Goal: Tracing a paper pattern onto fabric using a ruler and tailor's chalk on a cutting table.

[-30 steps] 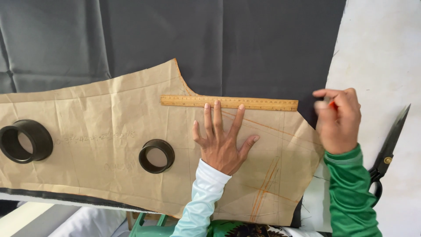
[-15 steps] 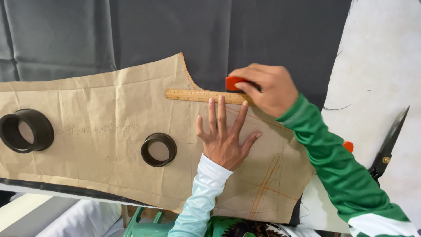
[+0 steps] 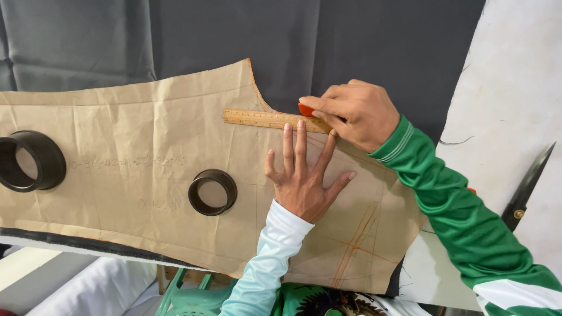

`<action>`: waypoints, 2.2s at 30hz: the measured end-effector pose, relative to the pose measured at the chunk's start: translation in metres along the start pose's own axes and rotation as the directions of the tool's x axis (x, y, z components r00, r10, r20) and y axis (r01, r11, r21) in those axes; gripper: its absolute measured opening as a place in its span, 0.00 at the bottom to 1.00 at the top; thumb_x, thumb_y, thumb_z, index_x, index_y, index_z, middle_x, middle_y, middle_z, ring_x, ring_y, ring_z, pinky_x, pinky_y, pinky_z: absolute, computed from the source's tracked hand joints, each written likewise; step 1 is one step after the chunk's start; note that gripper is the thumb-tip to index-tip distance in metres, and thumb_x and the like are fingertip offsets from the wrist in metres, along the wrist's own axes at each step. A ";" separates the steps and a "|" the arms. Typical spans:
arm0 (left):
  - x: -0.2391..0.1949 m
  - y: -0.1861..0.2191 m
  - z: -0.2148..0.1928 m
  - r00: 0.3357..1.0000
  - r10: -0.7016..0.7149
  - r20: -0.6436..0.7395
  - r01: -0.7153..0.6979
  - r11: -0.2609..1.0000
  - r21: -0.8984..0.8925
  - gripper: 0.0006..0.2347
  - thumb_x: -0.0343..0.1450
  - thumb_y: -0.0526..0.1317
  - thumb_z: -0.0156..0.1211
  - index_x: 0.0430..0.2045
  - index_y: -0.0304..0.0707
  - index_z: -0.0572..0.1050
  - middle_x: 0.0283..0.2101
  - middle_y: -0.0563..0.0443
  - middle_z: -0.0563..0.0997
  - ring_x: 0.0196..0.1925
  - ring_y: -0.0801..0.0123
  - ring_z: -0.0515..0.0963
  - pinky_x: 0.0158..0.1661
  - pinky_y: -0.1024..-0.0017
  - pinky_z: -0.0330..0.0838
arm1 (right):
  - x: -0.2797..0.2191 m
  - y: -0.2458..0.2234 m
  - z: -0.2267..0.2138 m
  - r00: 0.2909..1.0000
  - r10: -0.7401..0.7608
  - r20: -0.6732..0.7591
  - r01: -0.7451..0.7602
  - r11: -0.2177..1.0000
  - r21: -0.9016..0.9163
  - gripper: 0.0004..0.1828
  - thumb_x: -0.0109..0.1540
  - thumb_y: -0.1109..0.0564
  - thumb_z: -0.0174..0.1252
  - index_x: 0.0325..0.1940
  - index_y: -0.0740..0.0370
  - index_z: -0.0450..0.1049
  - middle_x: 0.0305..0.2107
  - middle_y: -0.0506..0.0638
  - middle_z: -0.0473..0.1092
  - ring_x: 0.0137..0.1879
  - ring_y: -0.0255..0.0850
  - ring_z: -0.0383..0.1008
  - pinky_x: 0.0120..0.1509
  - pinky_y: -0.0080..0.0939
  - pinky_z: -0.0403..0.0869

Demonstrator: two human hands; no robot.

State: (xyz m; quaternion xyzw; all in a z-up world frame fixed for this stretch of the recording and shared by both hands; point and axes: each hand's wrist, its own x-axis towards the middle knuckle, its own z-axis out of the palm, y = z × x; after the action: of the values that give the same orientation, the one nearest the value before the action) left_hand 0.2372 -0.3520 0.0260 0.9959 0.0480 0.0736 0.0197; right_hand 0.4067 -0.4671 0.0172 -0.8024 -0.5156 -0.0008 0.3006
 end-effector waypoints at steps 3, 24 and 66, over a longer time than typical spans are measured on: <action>0.001 0.000 0.002 1.000 -0.004 -0.017 0.004 0.999 0.037 0.34 0.70 0.78 0.36 0.69 0.72 0.65 0.74 0.42 0.62 0.76 0.53 0.63 0.67 0.49 0.37 | -0.011 0.009 -0.012 0.998 -0.056 0.030 0.057 0.997 -0.052 0.15 0.71 0.62 0.56 0.60 0.52 0.80 0.40 0.45 0.79 0.38 0.41 0.76 0.41 0.42 0.67; -0.001 -0.001 0.001 1.000 0.007 0.009 -0.008 0.997 0.072 0.32 0.73 0.77 0.39 0.70 0.73 0.63 0.73 0.44 0.63 0.76 0.54 0.62 0.68 0.51 0.30 | -0.120 0.018 -0.157 0.977 0.185 0.103 -0.150 0.949 -0.278 0.16 0.72 0.71 0.65 0.64 0.67 0.83 0.40 0.57 0.79 0.38 0.49 0.76 0.45 0.47 0.70; 0.027 -0.057 0.015 0.886 -0.389 -0.251 0.367 0.921 -0.133 0.32 0.70 0.67 0.55 0.61 0.45 0.72 0.68 0.48 0.72 0.73 0.55 0.66 0.67 0.50 0.47 | -0.036 -0.041 -0.033 0.840 0.505 -0.201 -0.438 0.848 0.299 0.22 0.74 0.57 0.52 0.69 0.73 0.73 0.41 0.57 0.65 0.43 0.46 0.66 0.53 0.43 0.66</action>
State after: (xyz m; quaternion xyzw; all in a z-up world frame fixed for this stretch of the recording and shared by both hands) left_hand 0.2612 -0.2926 0.0123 0.9461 0.2402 0.2063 0.0675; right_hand 0.3662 -0.5013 0.0531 -0.8544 -0.2505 0.0262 0.4544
